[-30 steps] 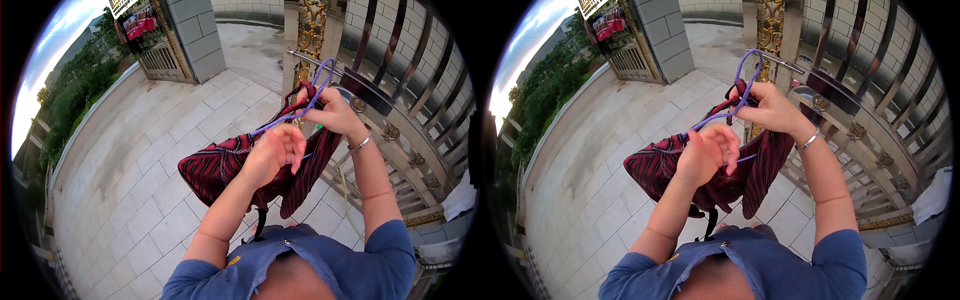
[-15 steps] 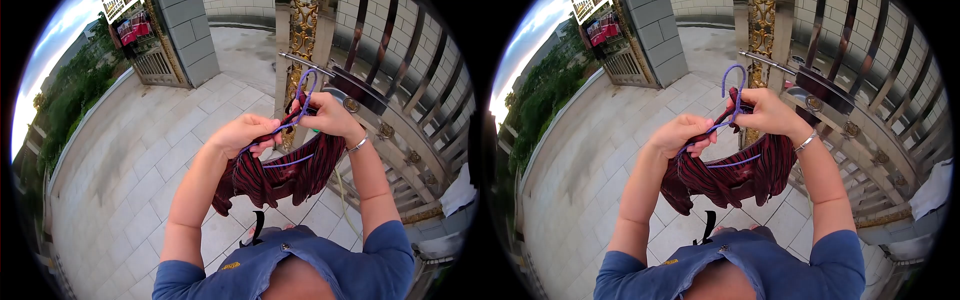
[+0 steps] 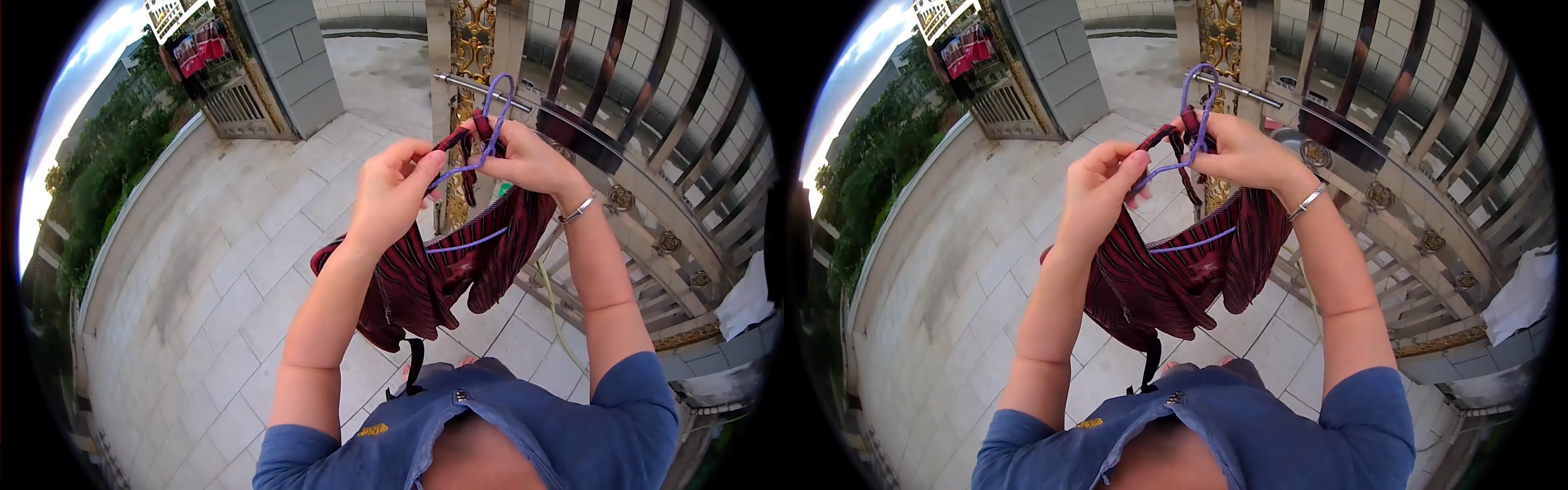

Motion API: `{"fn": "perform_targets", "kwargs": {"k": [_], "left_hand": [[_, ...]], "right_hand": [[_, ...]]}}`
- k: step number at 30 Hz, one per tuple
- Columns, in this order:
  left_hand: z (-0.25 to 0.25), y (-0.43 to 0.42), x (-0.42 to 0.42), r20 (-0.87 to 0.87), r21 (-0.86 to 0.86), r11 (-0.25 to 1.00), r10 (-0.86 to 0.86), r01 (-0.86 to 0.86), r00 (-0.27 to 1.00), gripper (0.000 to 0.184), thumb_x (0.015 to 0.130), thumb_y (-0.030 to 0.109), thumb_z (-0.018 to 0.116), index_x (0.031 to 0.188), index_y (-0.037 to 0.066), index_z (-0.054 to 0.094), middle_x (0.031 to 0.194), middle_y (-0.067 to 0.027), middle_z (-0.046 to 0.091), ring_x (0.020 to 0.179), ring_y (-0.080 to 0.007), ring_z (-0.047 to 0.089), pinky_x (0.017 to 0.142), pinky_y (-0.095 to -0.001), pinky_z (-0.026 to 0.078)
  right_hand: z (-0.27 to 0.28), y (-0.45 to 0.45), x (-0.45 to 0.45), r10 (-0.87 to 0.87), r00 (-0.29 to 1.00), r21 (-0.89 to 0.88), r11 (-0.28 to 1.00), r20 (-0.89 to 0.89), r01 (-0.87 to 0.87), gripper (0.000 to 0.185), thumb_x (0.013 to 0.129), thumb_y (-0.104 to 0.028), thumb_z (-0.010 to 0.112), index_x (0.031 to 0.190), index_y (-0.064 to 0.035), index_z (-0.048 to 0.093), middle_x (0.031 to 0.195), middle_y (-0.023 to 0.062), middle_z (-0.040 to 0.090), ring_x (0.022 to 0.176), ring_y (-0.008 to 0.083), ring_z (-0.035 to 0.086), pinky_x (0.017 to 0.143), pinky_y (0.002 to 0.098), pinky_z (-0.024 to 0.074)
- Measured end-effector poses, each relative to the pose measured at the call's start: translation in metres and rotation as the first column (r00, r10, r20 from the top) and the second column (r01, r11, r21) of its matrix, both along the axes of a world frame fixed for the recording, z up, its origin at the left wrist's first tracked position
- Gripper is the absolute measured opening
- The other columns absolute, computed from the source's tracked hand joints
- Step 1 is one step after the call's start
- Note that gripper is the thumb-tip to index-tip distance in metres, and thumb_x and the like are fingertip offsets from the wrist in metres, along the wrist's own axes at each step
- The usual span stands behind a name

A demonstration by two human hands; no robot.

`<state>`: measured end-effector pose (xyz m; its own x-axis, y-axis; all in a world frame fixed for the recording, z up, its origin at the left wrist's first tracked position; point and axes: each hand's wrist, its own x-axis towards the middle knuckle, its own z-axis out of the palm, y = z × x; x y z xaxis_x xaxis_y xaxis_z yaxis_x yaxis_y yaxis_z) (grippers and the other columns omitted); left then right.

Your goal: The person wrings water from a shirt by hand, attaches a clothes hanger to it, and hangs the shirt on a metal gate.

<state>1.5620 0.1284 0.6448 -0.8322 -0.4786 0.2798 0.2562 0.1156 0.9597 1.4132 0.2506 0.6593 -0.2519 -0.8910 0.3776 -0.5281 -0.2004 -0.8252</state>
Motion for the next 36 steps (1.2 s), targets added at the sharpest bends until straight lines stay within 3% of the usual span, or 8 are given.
{"fn": "perform_targets", "kwargs": {"k": [8,14,22,26,31,32,34,36], "left_hand": [[0.006,0.005,-0.018,-0.096,-0.584,0.788,0.172,-0.195,0.980,0.013,0.083,0.014,0.052,0.083,0.001,0.055,0.064,-0.0025,0.055,0.044,-0.0049,0.044,0.038,-0.0195,0.033],[-0.008,-0.004,-0.025,-0.072,-0.053,0.992,0.114,-0.117,0.991,0.013,0.084,0.014,0.050,0.081,0.001,0.053,0.061,-0.0004,0.052,0.043,-0.0036,0.038,0.037,-0.0182,0.030],[-0.010,-0.018,-0.010,0.120,0.111,0.980,0.152,-0.166,0.981,0.014,0.082,0.016,0.054,0.077,0.003,0.052,0.060,0.0013,0.047,0.050,-0.0026,0.039,0.038,-0.0157,0.027],[-0.010,-0.018,-0.012,0.148,0.130,0.974,0.168,-0.188,0.975,0.016,0.079,0.014,0.058,0.077,0.000,0.052,0.058,0.0017,0.045,0.046,-0.0021,0.035,0.036,-0.0161,0.024],[-0.001,-0.014,-0.009,0.154,0.157,0.980,0.101,-0.125,0.983,0.016,0.078,0.013,0.059,0.078,-0.001,0.052,0.057,0.0023,0.043,0.044,-0.0019,0.032,0.035,-0.0171,0.022],[0.000,-0.013,-0.009,0.157,0.147,0.986,0.053,-0.077,0.986,0.016,0.078,0.013,0.059,0.079,-0.002,0.052,0.056,0.0025,0.042,0.043,-0.0020,0.031,0.034,-0.0174,0.021],[0.000,-0.012,-0.012,0.129,0.177,0.980,0.072,-0.094,0.989,0.016,0.079,0.013,0.058,0.079,-0.001,0.051,0.056,0.0022,0.042,0.043,-0.0022,0.031,0.034,-0.0176,0.021],[0.001,-0.013,-0.015,0.098,0.207,0.971,0.098,-0.117,0.990,0.016,0.079,0.013,0.058,0.079,-0.001,0.051,0.056,0.0020,0.042,0.042,-0.0024,0.031,0.033,-0.0178,0.021]], "right_hand": [[-0.010,-0.008,-0.002,-0.156,0.908,0.005,0.985,-0.388,0.172,0.025,0.073,-0.017,0.056,0.093,-0.0032,0.047,0.064,0.0108,0.053,0.058,0.0238,0.051,0.054,0.0332,0.0408],[-0.023,-0.014,0.010,-0.169,0.824,0.017,0.977,-0.540,0.211,0.036,0.072,-0.026,0.059,0.096,-0.0028,0.043,0.062,0.0138,0.054,0.060,0.0340,0.055,0.055,0.0390,0.0434],[-0.035,-0.013,-0.006,0.031,0.996,0.101,0.995,-0.089,-0.022,0.048,0.076,-0.032,0.061,0.109,-0.0027,0.043,0.074,0.0031,0.051,0.069,0.0113,0.050,0.063,0.0263,0.0410],[-0.032,-0.016,-0.016,0.010,0.965,0.125,0.991,0.263,-0.044,0.039,0.088,-0.036,0.039,0.099,0.0001,0.050,0.073,0.0012,0.048,0.069,0.0099,0.045,0.062,0.0230,0.0390],[-0.027,-0.019,-0.017,-0.381,0.923,0.081,0.920,-0.050,0.384,0.048,0.087,-0.045,0.034,0.087,-0.0001,0.050,0.062,0.0080,0.051,0.060,0.0180,0.051,0.060,0.0290,0.0412],[-0.021,-0.020,-0.015,-0.386,0.921,0.081,0.918,-0.052,0.389,0.048,0.087,-0.045,0.034,0.087,-0.0001,0.050,0.062,0.0080,0.051,0.060,0.0180,0.051,0.060,0.0290,0.0412],[-0.011,-0.019,-0.008,-0.310,0.675,0.136,0.842,-0.670,0.521,0.053,0.086,-0.049,0.031,0.086,-0.0005,0.051,0.067,0.0166,0.057,0.065,0.0291,0.056,0.061,0.0356,0.0428],[-0.001,-0.016,-0.006,-0.153,0.704,0.255,0.862,-0.694,0.439,0.059,0.083,-0.056,0.029,0.082,-0.0039,0.056,0.071,0.0184,0.058,0.068,0.0348,0.055,0.062,0.0400,0.0429]]}}
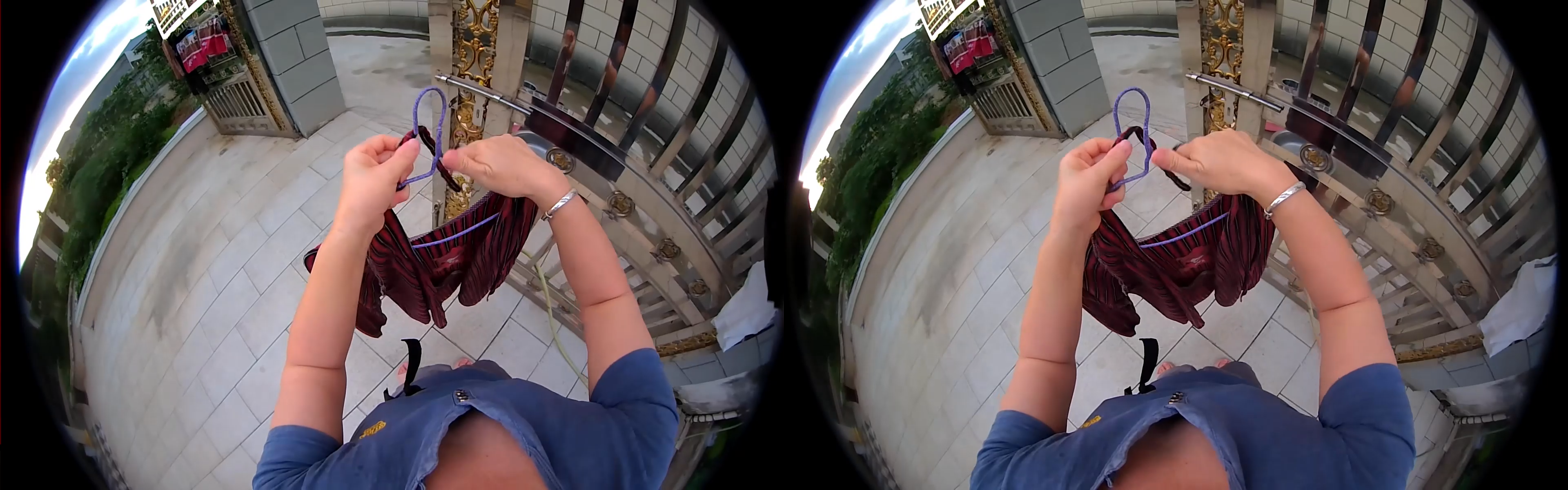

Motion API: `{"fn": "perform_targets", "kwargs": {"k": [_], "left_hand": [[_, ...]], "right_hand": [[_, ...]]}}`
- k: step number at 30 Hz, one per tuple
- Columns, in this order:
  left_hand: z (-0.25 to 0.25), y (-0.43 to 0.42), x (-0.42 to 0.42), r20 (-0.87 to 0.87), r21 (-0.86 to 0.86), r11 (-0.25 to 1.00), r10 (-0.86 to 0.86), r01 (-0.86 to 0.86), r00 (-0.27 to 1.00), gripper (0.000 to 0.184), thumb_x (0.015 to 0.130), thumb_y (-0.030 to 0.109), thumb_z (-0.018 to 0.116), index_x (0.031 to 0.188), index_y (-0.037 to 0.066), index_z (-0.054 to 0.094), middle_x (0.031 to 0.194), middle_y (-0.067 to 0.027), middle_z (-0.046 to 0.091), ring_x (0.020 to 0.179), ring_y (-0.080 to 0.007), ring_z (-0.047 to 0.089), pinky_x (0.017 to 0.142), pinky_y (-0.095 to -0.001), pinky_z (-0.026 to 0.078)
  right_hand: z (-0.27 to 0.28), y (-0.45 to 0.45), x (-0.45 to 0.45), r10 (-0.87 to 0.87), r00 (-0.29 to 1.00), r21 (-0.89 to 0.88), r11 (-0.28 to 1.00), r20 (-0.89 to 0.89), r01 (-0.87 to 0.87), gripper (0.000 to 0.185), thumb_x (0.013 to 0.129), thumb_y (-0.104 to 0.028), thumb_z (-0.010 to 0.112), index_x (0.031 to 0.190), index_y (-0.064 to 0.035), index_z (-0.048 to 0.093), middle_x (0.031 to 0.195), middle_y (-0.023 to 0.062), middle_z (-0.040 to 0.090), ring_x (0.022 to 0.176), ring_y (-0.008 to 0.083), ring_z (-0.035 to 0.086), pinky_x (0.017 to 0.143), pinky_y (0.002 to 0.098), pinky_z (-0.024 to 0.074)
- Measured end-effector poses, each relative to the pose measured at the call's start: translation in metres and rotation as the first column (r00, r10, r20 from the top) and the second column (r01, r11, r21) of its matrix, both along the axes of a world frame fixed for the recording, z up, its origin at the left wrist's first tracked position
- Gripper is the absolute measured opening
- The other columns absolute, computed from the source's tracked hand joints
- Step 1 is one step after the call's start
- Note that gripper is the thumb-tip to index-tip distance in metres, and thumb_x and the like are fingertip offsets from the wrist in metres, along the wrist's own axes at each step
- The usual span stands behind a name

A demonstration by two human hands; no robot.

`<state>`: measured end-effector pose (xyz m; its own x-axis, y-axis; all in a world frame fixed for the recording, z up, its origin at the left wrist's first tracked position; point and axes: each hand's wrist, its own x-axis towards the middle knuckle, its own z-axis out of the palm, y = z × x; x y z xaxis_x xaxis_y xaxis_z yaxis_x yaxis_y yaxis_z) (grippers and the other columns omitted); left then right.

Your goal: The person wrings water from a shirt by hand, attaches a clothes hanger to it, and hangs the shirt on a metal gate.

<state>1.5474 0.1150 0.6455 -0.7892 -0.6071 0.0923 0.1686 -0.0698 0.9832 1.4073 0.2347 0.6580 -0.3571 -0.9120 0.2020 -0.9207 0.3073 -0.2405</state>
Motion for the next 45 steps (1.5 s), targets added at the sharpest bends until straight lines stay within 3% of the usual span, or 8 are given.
{"fn": "perform_targets", "kwargs": {"k": [4,10,17,22,26,29,32,45], "left_hand": [[-0.002,-0.004,0.000,-0.079,0.093,0.996,-0.005,0.012,0.997,0.016,0.082,0.015,0.055,0.079,0.001,0.049,0.059,-0.0009,0.046,0.040,-0.0035,0.032,0.032,-0.0175,0.021],[0.008,-0.003,0.003,0.038,0.018,0.987,-0.162,0.162,0.986,0.018,0.089,0.020,0.039,0.085,0.004,0.043,0.085,-0.0134,0.060,0.034,-0.0046,0.031,0.029,-0.0183,0.020],[-0.006,-0.011,0.004,0.229,0.081,0.921,-0.390,0.381,0.892,0.017,0.089,0.022,0.040,0.086,0.006,0.043,0.083,-0.0163,0.059,0.031,-0.0042,0.028,0.027,-0.0190,0.017],[-0.010,-0.016,0.007,0.168,0.122,0.918,-0.395,0.378,0.903,0.016,0.089,0.021,0.041,0.085,0.006,0.044,0.068,-0.0144,0.058,0.028,-0.0050,0.026,0.027,-0.0195,0.016],[-0.009,-0.020,0.012,0.094,0.210,0.902,-0.404,0.378,0.910,0.015,0.088,0.019,0.041,0.083,0.006,0.045,0.055,-0.0132,0.055,0.026,-0.0056,0.024,0.026,-0.0201,0.015],[-0.005,-0.026,0.014,0.061,0.225,0.891,-0.416,0.393,0.907,0.014,0.088,0.019,0.041,0.081,0.007,0.044,0.056,-0.0130,0.055,0.026,-0.0056,0.025,0.025,-0.0202,0.015],[-0.001,-0.029,0.017,0.024,0.246,0.877,-0.432,0.413,0.902,0.013,0.088,0.018,0.042,0.081,0.007,0.044,0.056,-0.0131,0.055,0.026,-0.0057,0.025,0.025,-0.0201,0.014],[0.027,-0.045,0.017,0.007,0.231,0.869,-0.452,0.438,0.892,0.014,0.089,0.017,0.039,0.081,0.007,0.042,0.057,-0.0157,0.054,0.026,-0.0060,0.024,0.025,-0.0198,0.015]], "right_hand": [[0.011,0.002,0.005,0.154,0.985,0.219,0.967,-0.082,-0.133,0.058,0.077,-0.060,0.039,0.069,-0.0066,0.061,0.061,0.0137,0.057,0.064,0.0326,0.056,0.059,0.0383,0.0430],[-0.004,-0.004,-0.016,0.391,0.828,-0.077,0.915,0.402,-0.395,0.037,0.073,-0.037,0.063,0.066,-0.0011,0.057,0.051,0.0031,0.046,0.048,0.0128,0.039,0.048,0.0278,0.0342],[-0.014,-0.004,-0.007,0.383,0.798,-0.079,0.916,0.465,-0.393,0.035,0.064,-0.025,0.073,0.057,0.0005,0.050,0.051,-0.0015,0.044,0.052,0.0046,0.039,0.047,0.0233,0.0324],[-0.013,-0.005,0.001,0.465,0.864,-0.208,0.880,0.194,-0.427,0.036,0.063,-0.032,0.072,0.076,-0.0059,0.050,0.056,0.0053,0.053,0.052,0.0162,0.053,0.050,0.0274,0.0389],[-0.016,-0.005,0.006,0.372,0.889,-0.203,0.923,0.266,-0.325,0.039,0.065,-0.031,0.071,0.087,-0.0089,0.048,0.062,0.0049,0.055,0.057,0.0200,0.056,0.051,0.0292,0.0417],[-0.021,-0.010,0.008,0.383,0.819,-0.414,0.723,-0.427,-0.553,0.019,0.068,-0.022,0.065,0.080,-0.0128,0.052,0.060,0.0014,0.050,0.053,0.0171,0.052,0.044,0.0276,0.0404],[-0.019,-0.009,0.007,0.306,0.674,-0.285,0.733,-0.672,-0.617,0.013,0.068,-0.019,0.062,0.078,-0.0167,0.053,0.056,-0.0006,0.042,0.049,0.0147,0.047,0.041,0.0257,0.0373],[0.002,-0.027,0.007,0.172,0.595,-0.337,0.688,-0.785,-0.643,0.025,0.065,-0.014,0.055,0.086,-0.0267,0.056,0.056,-0.0006,0.033,0.048,0.0129,0.044,0.039,0.0248,0.0350]]}}
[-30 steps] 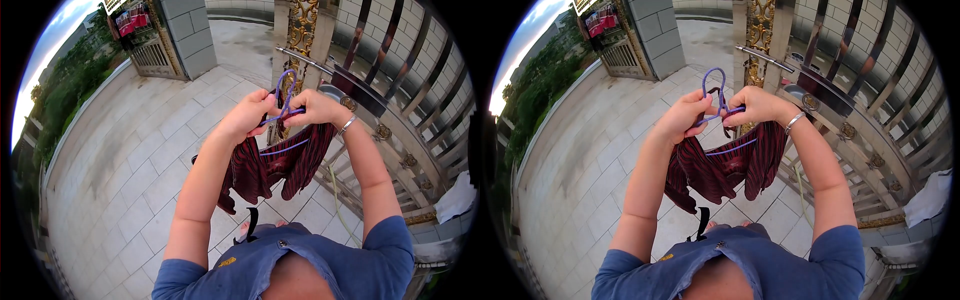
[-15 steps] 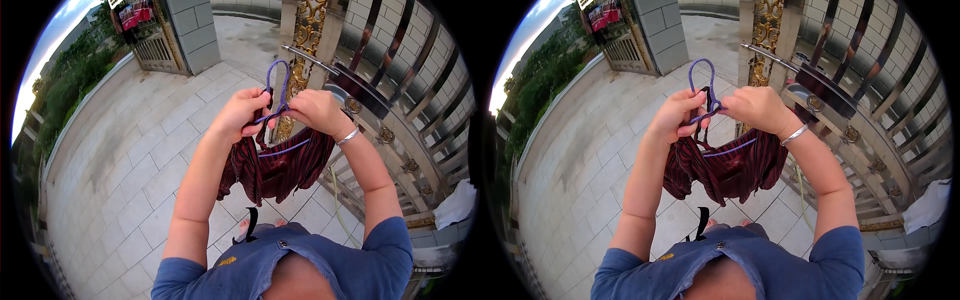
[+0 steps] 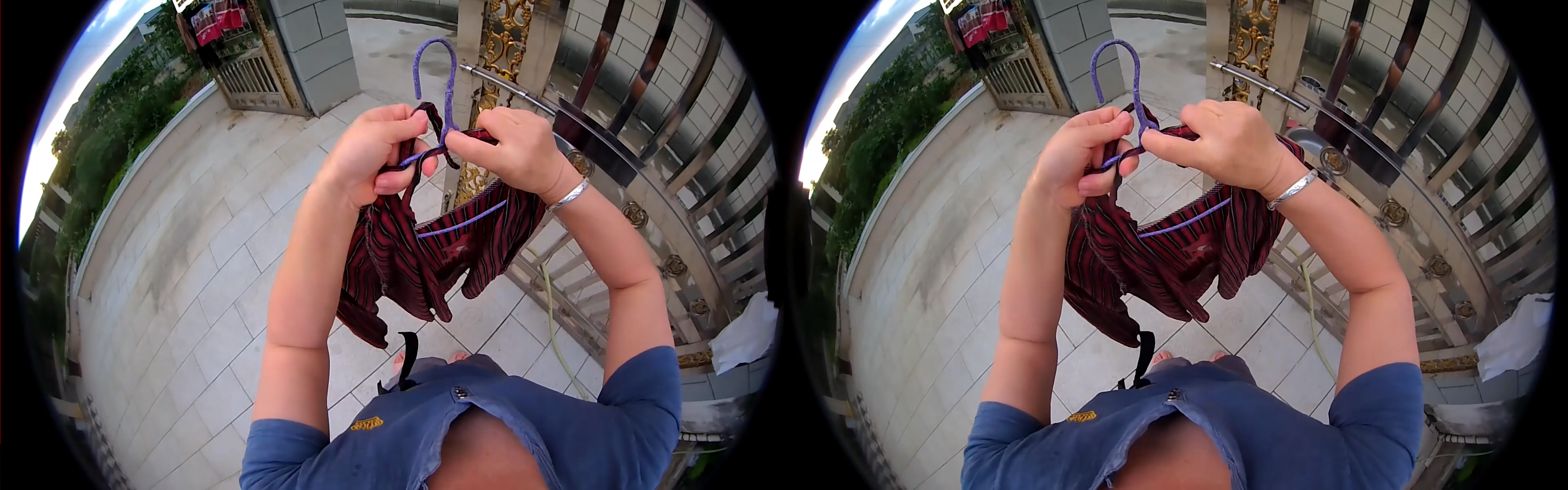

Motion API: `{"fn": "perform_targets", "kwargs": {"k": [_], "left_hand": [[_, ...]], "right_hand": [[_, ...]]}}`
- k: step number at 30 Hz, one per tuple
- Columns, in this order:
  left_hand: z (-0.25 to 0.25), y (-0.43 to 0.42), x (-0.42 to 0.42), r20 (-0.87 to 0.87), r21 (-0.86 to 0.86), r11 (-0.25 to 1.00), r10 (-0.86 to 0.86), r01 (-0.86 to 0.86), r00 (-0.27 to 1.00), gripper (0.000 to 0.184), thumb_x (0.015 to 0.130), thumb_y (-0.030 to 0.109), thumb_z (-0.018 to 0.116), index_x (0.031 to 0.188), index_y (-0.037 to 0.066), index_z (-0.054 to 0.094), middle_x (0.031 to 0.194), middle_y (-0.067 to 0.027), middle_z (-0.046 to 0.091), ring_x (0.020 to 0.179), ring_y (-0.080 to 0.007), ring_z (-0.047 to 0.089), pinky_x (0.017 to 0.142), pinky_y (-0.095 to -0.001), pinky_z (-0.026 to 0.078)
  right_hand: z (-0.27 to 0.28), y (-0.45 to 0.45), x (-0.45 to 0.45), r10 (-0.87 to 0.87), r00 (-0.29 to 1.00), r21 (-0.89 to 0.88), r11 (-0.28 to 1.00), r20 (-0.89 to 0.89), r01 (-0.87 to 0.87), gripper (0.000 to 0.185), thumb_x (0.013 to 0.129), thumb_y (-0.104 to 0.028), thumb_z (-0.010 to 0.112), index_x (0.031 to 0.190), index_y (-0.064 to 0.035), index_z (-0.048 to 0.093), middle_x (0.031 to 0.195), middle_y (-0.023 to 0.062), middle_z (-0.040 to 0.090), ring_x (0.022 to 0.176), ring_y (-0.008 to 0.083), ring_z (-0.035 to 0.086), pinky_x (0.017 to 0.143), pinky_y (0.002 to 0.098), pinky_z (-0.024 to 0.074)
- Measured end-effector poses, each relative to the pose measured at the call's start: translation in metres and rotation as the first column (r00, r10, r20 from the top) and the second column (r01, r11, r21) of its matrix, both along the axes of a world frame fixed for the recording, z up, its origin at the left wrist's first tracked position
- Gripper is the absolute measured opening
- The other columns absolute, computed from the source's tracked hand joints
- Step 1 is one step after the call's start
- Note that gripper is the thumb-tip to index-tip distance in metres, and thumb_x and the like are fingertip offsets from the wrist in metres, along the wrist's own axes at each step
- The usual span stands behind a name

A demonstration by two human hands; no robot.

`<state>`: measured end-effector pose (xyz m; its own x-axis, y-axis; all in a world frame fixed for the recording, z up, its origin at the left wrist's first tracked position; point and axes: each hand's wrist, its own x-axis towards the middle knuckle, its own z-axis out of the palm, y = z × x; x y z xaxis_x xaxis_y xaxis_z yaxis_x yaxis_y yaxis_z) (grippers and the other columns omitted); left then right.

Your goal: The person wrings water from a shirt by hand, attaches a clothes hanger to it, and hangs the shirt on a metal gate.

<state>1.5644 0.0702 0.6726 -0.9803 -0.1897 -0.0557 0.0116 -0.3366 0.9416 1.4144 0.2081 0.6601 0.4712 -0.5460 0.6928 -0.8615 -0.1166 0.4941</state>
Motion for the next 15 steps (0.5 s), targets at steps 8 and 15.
{"fn": "perform_targets", "kwargs": {"k": [8,15], "left_hand": [[0.005,0.002,-0.004,-0.014,-0.141,0.985,0.103,-0.104,0.995,0.013,0.088,0.014,0.041,0.081,0.004,0.042,0.069,-0.0221,0.059,0.024,-0.0078,0.025,0.024,-0.0202,0.016],[-0.005,-0.014,0.000,-0.018,-0.088,0.988,0.122,-0.124,0.992,0.013,0.087,0.013,0.042,0.079,0.004,0.042,0.067,-0.0205,0.059,0.025,-0.0090,0.028,0.024,-0.0217,0.015]], "right_hand": [[-0.011,-0.004,-0.001,0.060,0.981,0.041,0.997,0.186,-0.069,0.028,0.063,-0.007,0.057,0.086,-0.0242,0.058,0.074,-0.0008,0.048,0.053,0.0139,0.051,0.044,0.0239,0.0424],[-0.011,-0.008,0.006,0.207,0.963,0.077,0.972,0.175,-0.223,0.021,0.064,-0.009,0.058,0.082,-0.0195,0.056,0.083,-0.0028,0.048,0.070,0.0149,0.050,0.058,0.0272,0.0389]]}}
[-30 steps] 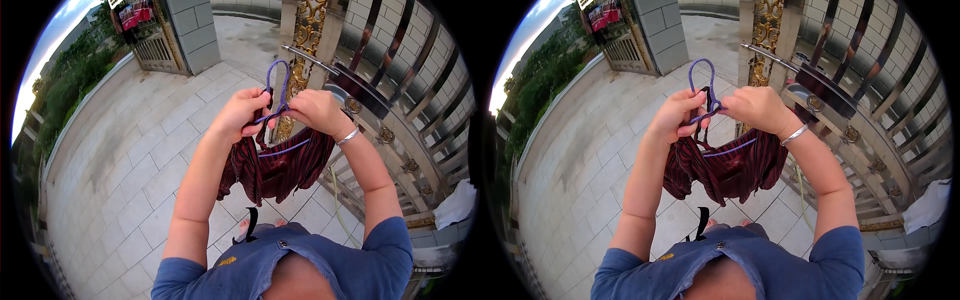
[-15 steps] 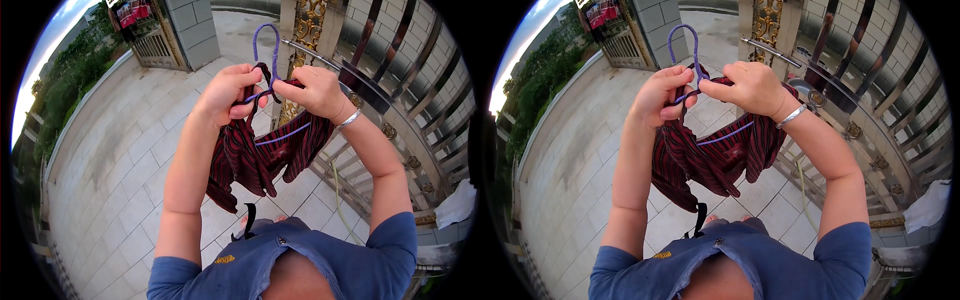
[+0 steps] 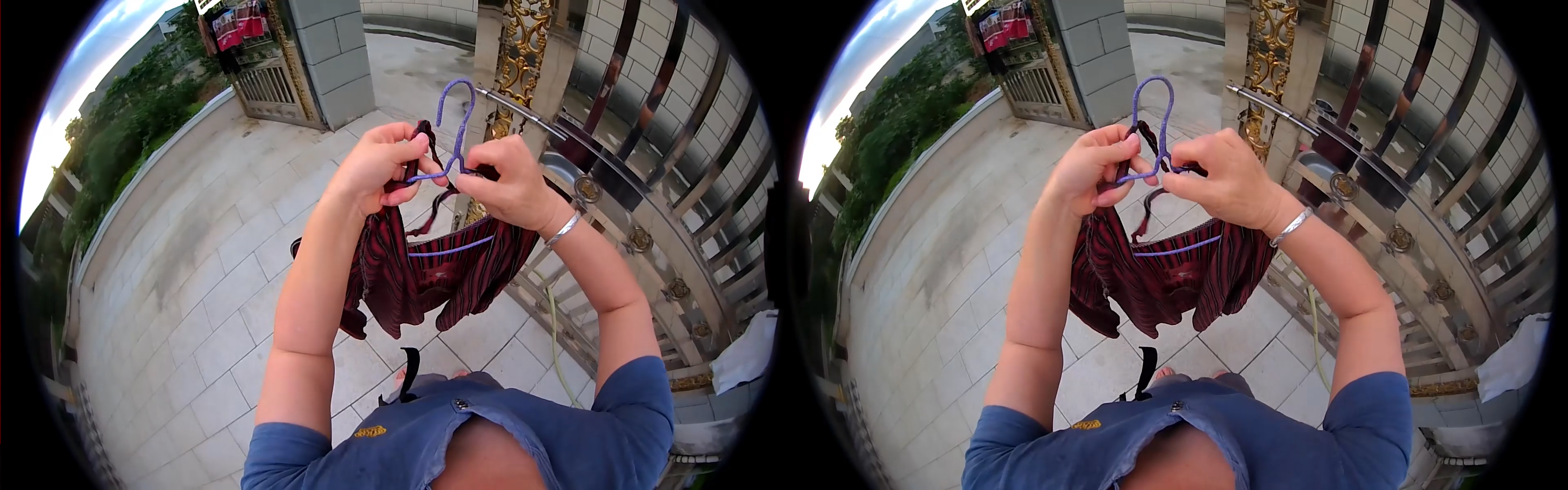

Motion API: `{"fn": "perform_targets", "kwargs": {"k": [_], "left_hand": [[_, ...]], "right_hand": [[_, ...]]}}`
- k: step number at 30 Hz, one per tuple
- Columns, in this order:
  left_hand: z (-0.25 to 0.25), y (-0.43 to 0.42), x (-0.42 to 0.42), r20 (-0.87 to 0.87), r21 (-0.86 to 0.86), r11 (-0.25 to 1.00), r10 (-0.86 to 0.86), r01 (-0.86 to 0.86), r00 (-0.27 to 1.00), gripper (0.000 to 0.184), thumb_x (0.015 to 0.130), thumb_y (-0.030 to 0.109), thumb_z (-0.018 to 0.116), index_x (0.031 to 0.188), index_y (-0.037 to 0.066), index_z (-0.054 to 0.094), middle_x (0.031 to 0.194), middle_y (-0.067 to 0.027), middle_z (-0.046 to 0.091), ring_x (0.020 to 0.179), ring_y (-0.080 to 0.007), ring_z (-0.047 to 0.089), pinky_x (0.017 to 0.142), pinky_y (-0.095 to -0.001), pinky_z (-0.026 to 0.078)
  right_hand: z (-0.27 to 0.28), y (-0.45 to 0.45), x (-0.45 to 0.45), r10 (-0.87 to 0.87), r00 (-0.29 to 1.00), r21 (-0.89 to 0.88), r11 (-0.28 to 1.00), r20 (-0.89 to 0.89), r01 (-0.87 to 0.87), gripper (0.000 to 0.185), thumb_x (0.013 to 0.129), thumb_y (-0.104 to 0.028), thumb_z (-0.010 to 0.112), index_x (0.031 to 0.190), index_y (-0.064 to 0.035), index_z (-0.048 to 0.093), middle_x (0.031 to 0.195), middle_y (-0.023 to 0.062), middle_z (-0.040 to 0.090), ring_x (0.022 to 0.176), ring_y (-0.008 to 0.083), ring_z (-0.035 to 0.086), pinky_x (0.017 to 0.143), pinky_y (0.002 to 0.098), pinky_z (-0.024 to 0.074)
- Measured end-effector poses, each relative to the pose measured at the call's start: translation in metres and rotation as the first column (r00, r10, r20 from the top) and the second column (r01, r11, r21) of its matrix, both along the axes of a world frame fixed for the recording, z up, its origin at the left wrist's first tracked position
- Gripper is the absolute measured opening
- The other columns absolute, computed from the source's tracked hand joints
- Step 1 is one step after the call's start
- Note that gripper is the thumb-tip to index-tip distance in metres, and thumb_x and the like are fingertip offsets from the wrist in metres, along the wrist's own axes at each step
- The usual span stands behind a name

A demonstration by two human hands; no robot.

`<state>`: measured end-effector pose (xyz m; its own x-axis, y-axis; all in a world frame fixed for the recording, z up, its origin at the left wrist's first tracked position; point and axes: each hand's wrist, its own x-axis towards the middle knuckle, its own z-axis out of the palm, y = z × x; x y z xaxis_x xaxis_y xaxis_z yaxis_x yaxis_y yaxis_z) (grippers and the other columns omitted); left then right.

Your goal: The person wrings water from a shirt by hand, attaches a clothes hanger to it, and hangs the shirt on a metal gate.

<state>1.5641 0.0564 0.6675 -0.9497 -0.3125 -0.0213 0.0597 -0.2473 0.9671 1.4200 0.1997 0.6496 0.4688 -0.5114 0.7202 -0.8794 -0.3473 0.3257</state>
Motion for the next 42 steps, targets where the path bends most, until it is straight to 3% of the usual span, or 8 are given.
{"fn": "perform_targets", "kwargs": {"k": [8,15,17,18,20,23,30,42], "left_hand": [[-0.009,-0.008,0.007,-0.022,0.045,0.998,0.044,-0.043,0.999,0.014,0.087,0.013,0.042,0.077,0.004,0.041,0.067,-0.0191,0.059,0.025,-0.0094,0.029,0.024,-0.0220,0.014],[-0.019,-0.012,0.013,-0.038,0.013,0.989,0.146,-0.146,0.989,0.013,0.087,0.013,0.041,0.079,0.003,0.041,0.065,-0.0187,0.059,0.025,-0.0099,0.029,0.024,-0.0224,0.015],[-0.018,-0.011,0.016,-0.036,0.012,0.990,0.138,-0.137,0.990,0.013,0.087,0.013,0.041,0.079,0.003,0.041,0.064,-0.0189,0.059,0.025,-0.0097,0.029,0.024,-0.0223,0.015],[-0.018,-0.008,0.017,-0.033,0.015,0.991,0.132,-0.131,0.991,0.013,0.087,0.013,0.041,0.080,0.003,0.041,0.064,-0.0190,0.059,0.025,-0.0096,0.028,0.024,-0.0221,0.015],[-0.014,-0.001,0.020,-0.067,-0.002,0.989,0.149,-0.149,0.987,0.013,0.087,0.013,0.042,0.079,0.003,0.041,0.063,-0.0202,0.058,0.026,-0.0093,0.029,0.025,-0.0228,0.016],[-0.015,0.009,0.021,-0.119,-0.056,0.978,0.192,-0.200,0.974,0.013,0.087,0.013,0.043,0.081,0.003,0.041,0.062,-0.0195,0.058,0.026,-0.0091,0.030,0.025,-0.0224,0.016],[-0.030,0.025,0.015,-0.098,-0.086,0.979,0.176,-0.184,0.980,0.013,0.087,0.014,0.045,0.084,0.001,0.043,0.062,-0.0184,0.059,0.026,-0.0083,0.031,0.024,-0.0204,0.017],[-0.034,0.023,0.017,-0.006,-0.169,0.969,0.179,-0.178,0.984,0.013,0.086,0.013,0.043,0.090,0.001,0.042,0.080,-0.0132,0.060,0.030,-0.0098,0.037,0.026,-0.0209,0.025]], "right_hand": [[-0.009,-0.007,0.019,-0.077,0.983,-0.135,0.989,-0.166,0.054,0.020,0.065,-0.013,0.057,0.085,-0.0148,0.054,0.082,-0.0047,0.050,0.070,0.0098,0.047,0.062,0.0236,0.0314],[-0.010,-0.014,0.025,-0.061,0.998,-0.056,0.997,-0.002,0.061,0.017,0.068,-0.012,0.058,0.084,-0.0104,0.057,0.078,-0.0018,0.054,0.067,0.0137,0.048,0.063,0.0262,0.0358],[-0.013,-0.013,0.022,0.092,0.962,0.032,0.994,0.257,-0.103,0.016,0.068,-0.011,0.061,0.084,-0.0082,0.058,0.075,0.0015,0.056,0.071,0.0187,0.051,0.069,0.0299,0.0393],[-0.014,-0.014,0.017,0.106,0.897,0.014,0.992,0.429,-0.124,0.014,0.073,-0.009,0.061,0.085,-0.0047,0.058,0.074,0.0022,0.058,0.070,0.0171,0.054,0.069,0.0292,0.0430],[-0.014,-0.012,0.031,-0.024,0.200,0.073,0.967,0.979,-0.244,0.012,0.079,-0.009,0.057,0.086,0.0002,0.057,0.074,0.0026,0.059,0.067,0.0117,0.055,0.063,0.0245,0.0450],[-0.009,-0.024,0.023,-0.177,-0.049,0.156,0.946,0.983,-0.285,0.019,0.079,-0.016,0.058,0.081,0.0029,0.057,0.067,0.0013,0.055,0.056,0.0059,0.049,0.046,0.0206,0.0409],[-0.012,-0.031,0.001,-0.763,0.127,0.715,0.517,0.634,-0.470,0.008,0.071,-0.012,0.057,0.076,-0.0050,0.057,0.060,-0.0011,0.048,0.049,0.0045,0.040,0.034,0.0188,0.0221],[-0.017,-0.023,0.008,-0.780,0.183,0.696,0.392,0.598,-0.601,0.031,0.077,-0.029,0.052,0.057,-0.0052,0.054,0.049,-0.0016,0.047,0.041,0.0030,0.039,0.032,0.0168,0.0188]]}}
